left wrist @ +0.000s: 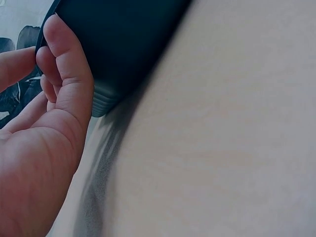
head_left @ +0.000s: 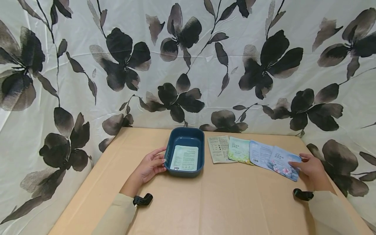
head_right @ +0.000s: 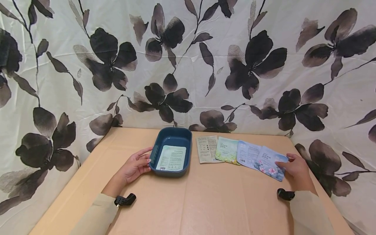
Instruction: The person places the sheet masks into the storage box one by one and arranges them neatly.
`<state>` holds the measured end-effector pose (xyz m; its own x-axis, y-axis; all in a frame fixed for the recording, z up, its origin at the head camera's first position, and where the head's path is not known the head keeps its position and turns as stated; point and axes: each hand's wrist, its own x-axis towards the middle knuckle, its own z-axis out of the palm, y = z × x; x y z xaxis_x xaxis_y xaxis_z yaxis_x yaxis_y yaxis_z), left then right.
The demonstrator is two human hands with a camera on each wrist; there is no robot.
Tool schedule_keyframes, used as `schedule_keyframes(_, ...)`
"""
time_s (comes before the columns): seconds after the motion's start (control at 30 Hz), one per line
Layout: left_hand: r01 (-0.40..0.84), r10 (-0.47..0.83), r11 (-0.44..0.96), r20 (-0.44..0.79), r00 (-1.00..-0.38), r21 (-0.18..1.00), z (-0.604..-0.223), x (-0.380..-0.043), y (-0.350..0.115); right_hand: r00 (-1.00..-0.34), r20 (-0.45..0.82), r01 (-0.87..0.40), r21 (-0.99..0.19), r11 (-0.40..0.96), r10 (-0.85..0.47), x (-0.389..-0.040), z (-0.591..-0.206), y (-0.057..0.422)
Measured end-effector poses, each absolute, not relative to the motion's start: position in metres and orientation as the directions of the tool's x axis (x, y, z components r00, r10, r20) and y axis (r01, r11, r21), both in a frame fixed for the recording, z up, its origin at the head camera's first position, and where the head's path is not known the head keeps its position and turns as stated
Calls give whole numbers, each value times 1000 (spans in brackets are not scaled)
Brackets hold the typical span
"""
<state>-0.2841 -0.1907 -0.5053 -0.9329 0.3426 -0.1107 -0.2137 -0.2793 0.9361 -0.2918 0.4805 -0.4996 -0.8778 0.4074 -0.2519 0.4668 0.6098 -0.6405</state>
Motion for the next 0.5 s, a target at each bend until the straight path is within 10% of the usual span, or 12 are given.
schedule_keyframes(0.5, -217, 348, -285, -110, -931, 934, -504, -284, -191, -873, -257, 475, -638, 606, 414, -292, -495, 478)
